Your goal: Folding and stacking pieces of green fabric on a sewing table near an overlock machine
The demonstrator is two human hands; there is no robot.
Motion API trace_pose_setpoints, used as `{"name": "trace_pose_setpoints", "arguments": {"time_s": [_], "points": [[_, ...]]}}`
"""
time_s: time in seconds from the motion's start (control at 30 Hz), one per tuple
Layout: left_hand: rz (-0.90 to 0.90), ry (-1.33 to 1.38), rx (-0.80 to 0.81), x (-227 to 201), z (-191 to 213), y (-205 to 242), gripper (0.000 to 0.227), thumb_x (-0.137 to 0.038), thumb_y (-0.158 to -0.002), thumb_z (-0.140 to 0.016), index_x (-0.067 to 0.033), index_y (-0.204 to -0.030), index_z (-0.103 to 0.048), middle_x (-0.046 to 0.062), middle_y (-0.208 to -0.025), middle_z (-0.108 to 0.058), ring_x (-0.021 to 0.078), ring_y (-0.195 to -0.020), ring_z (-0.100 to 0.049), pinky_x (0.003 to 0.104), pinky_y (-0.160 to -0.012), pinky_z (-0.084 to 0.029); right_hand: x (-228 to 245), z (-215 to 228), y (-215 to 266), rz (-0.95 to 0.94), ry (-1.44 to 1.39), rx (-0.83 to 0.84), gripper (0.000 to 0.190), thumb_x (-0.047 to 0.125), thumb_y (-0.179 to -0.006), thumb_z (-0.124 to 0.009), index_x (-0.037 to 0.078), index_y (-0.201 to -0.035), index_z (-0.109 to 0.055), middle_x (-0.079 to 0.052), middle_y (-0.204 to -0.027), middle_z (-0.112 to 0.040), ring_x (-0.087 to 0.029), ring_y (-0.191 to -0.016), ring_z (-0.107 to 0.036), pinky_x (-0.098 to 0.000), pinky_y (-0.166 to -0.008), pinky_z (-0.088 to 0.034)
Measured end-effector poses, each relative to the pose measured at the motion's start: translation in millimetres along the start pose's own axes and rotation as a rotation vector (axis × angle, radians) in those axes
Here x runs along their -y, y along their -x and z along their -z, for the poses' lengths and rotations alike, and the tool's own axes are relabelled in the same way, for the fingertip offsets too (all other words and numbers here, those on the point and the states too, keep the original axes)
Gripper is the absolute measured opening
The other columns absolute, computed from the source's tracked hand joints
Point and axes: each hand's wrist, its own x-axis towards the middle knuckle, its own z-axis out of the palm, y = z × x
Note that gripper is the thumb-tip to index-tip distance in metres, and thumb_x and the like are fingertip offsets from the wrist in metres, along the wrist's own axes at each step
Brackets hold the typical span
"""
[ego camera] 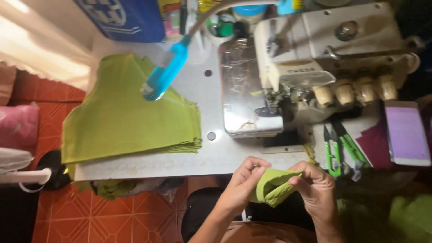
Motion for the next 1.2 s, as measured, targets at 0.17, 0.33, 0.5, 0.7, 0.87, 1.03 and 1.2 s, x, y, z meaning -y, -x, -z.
{"name": "trace_pose_setpoints", "arguments": {"time_s": [0.17,0.33,0.5,0.7,0.87,1.03,1.2], "points": [[-0.372,-0.985,-0.048,-37.6,-4.8,30.2,0.046,-0.041,-0.07,-0.053,-0.0126,-0.105,-0.043,0.0,-0.078,-0.048,0.0118,-0.064,-0.05,0.027,-0.057,-0.038,11.2,-20.5,-2.9,-0.065,0.003,0.031,0.029,0.023,-0.075,-0.058,0.007,-0.052,-0.051,-0.005,-0.062,-0.054,-0.011,-0.057,-0.048,-0.0219,-0.053,-0.035],[-0.743,-1.147,-0.093,-39.9,0.7,39.4,0.02,-0.005,-0.066,-0.044,-0.0059,-0.085,-0.045,0.009,-0.084,-0.049,0.0167,-0.053,-0.041,0.029,-0.049,-0.034,3.6,-22.2,3.8,-0.242,-0.28,0.013,0.027,0.008,-0.075,-0.057,0.006,-0.051,-0.046,0.0,-0.047,-0.046,-0.006,-0.038,-0.039,-0.0191,-0.032,-0.03],[-0.809,-1.222,-0.223,-25.8,37.2,45.8,0.038,0.015,-0.05,-0.037,0.0013,-0.084,-0.049,0.017,-0.091,-0.053,0.0281,-0.084,-0.054,0.033,-0.076,-0.043,10.3,-7.8,3.8,-0.212,-0.185,0.123,0.036,0.008,-0.071,-0.054,0.013,-0.047,-0.029,0.001,-0.045,-0.027,-0.012,-0.044,-0.028,-0.0282,-0.044,-0.025],[-0.792,-1.276,-0.425,-31.0,75.8,77.7,0.025,0.008,-0.063,-0.049,0.0003,-0.086,-0.053,0.019,-0.102,-0.058,0.0248,-0.09,-0.061,0.027,-0.078,-0.052,14.8,-11.4,7.1,-0.121,-0.178,0.175,0.032,0.003,-0.071,-0.056,0.008,-0.048,-0.035,-0.003,-0.049,-0.037,-0.014,-0.046,-0.034,-0.0273,-0.045,-0.025],[-0.767,-1.319,-0.322,-69.8,85.6,85.5,0.026,0.005,-0.071,-0.055,-0.0041,-0.094,-0.06,0.013,-0.092,-0.065,0.0192,-0.083,-0.066,0.024,-0.081,-0.052,4.0,-8.4,4.1,-0.189,-0.265,0.253,0.026,0.0,-0.068,-0.06,0.005,-0.047,-0.045,-0.006,-0.046,-0.045,-0.015,-0.04,-0.041,-0.028,-0.039,-0.032],[-0.876,-1.371,-0.294,-133.3,41.8,69.5,0.029,0.007,-0.075,-0.046,-0.0032,-0.1,-0.057,0.012,-0.096,-0.061,0.0217,-0.089,-0.06,0.028,-0.084,-0.046,-14.2,2.0,5.1,-0.323,-0.273,0.39,0.018,-0.005,-0.063,-0.069,0.0,-0.072,-0.053,-0.012,-0.057,-0.06,-0.017,-0.045,-0.054,-0.025,-0.041,-0.041],[-0.814,-1.593,0.045,-155.1,-16.3,33.2,0.049,-0.046,-0.058,-0.068,-0.0139,-0.092,-0.055,-0.002,-0.073,-0.062,0.0143,-0.06,-0.059,0.026,-0.054,-0.045,-21.9,8.2,2.4,-0.14,0.072,0.052,0.009,0.007,-0.066,-0.065,0.003,-0.073,-0.07,-0.007,-0.061,-0.067,-0.015,-0.05,-0.055,-0.023,-0.045,-0.04]]}}
